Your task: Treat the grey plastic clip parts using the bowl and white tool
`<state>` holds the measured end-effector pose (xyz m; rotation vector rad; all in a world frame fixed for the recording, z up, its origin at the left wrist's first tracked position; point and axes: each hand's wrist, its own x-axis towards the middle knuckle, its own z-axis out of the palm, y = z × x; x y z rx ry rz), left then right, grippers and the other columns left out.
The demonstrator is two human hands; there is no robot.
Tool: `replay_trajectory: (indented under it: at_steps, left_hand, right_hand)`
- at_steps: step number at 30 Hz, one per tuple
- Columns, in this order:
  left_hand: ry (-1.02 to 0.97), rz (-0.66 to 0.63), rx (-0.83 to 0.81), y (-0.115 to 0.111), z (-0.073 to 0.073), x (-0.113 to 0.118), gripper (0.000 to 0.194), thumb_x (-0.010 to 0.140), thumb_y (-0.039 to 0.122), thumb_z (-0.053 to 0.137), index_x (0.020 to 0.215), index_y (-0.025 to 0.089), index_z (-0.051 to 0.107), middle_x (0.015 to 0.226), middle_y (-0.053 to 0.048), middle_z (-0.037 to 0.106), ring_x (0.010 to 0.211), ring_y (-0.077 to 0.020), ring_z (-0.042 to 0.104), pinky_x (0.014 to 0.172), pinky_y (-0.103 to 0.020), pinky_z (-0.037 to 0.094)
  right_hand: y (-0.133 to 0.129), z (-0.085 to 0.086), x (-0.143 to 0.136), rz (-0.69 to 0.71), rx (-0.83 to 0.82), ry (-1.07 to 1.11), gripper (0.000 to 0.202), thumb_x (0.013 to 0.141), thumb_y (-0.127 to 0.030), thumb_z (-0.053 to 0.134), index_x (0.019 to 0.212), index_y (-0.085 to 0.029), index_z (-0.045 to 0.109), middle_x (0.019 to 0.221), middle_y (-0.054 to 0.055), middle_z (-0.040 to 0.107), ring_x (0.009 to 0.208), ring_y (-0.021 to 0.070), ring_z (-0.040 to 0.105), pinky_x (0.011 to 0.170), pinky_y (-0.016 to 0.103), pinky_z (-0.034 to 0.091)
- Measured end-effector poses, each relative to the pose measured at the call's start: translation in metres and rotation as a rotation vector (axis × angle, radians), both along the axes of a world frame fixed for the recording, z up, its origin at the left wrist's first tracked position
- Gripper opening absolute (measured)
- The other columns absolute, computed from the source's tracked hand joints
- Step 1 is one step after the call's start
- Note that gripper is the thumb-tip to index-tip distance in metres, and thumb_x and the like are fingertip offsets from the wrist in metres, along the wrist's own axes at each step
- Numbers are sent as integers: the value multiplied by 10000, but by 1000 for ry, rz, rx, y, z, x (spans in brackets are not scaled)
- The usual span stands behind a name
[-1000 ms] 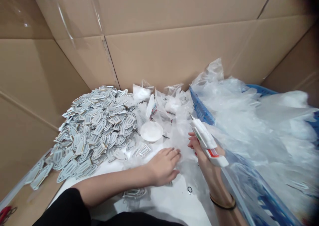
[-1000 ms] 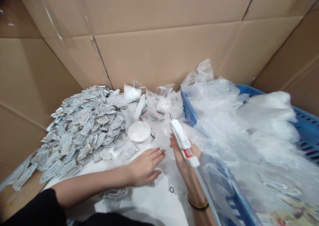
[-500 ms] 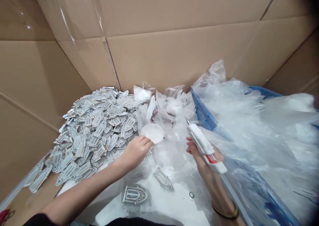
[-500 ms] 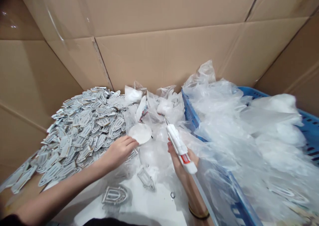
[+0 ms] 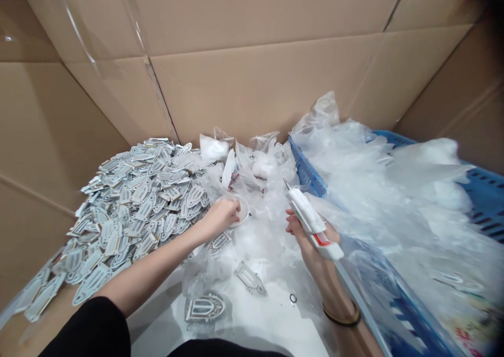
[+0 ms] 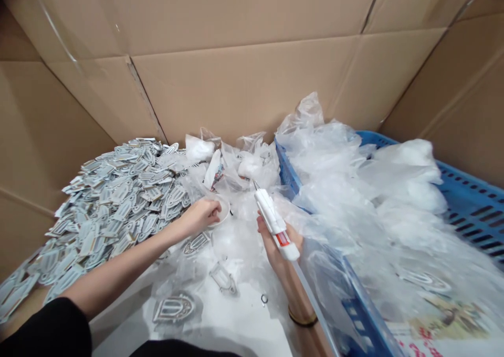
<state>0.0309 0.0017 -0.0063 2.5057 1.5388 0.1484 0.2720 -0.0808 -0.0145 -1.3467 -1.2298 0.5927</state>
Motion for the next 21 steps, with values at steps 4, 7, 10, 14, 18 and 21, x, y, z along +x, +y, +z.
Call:
replay_trajectory:
  at_steps: [4, 7, 10, 14, 18, 21]
  left_hand:
    - [-99, 53, 39, -9, 3, -5, 132, 869, 124, 559, 866, 168, 684, 856, -60, 715, 829, -211, 669, 727, -279, 451]
    - [-182, 70, 101, -21, 11, -7, 205, 935, 151, 472, 1018, 168, 659, 1032, -90, 699, 969, -220, 655, 812, -303, 463]
    - [-384, -51, 123, -43, 18, -6, 255, 991, 196, 384, 1053, 170, 630, 1079, -103, 652, 1007, -196, 627, 866, -304, 463]
    - [-465, -258, -122, -81, 15, 1, 258, 999, 232, 362, 904, 187, 598, 960, -59, 623, 893, -159, 602, 820, -277, 465]
    - [-526, -83, -516, -105, -2, 8, 166, 965, 250, 413, 914, 184, 557, 744, 6, 576, 637, -126, 585, 635, -245, 473]
    - [-732, 2, -652, -111, -15, 10, 231, 957, 296, 452, 1130, 187, 559, 817, 2, 590, 555, -100, 606, 560, -225, 493]
  right_hand:
    - [1, 0, -1, -1, -23, 27, 415, 806, -546, 686, 987, -178, 748, 704, 41, 735, 652, 206, 691, 607, 303, 534]
    - [4, -2, 0, 24, 0, 35, 423, 801, -567, 676, 961, -182, 748, 687, 34, 726, 632, 203, 685, 606, 308, 533]
    - [5, 0, 1, 32, 16, 28, 405, 805, -557, 668, 942, -184, 744, 697, 37, 726, 649, 204, 690, 601, 302, 535]
    - [4, 3, 0, -22, -11, -12, 412, 804, -565, 652, 925, -182, 745, 668, 39, 710, 633, 201, 676, 547, 280, 503]
    - [4, 2, 0, -38, 0, -23, 407, 805, -563, 647, 917, -182, 738, 690, 45, 716, 621, 191, 663, 552, 282, 504]
    - [1, 4, -1, -42, -7, -41, 412, 818, -561, 641, 944, -182, 740, 726, 49, 729, 651, 202, 679, 615, 308, 535]
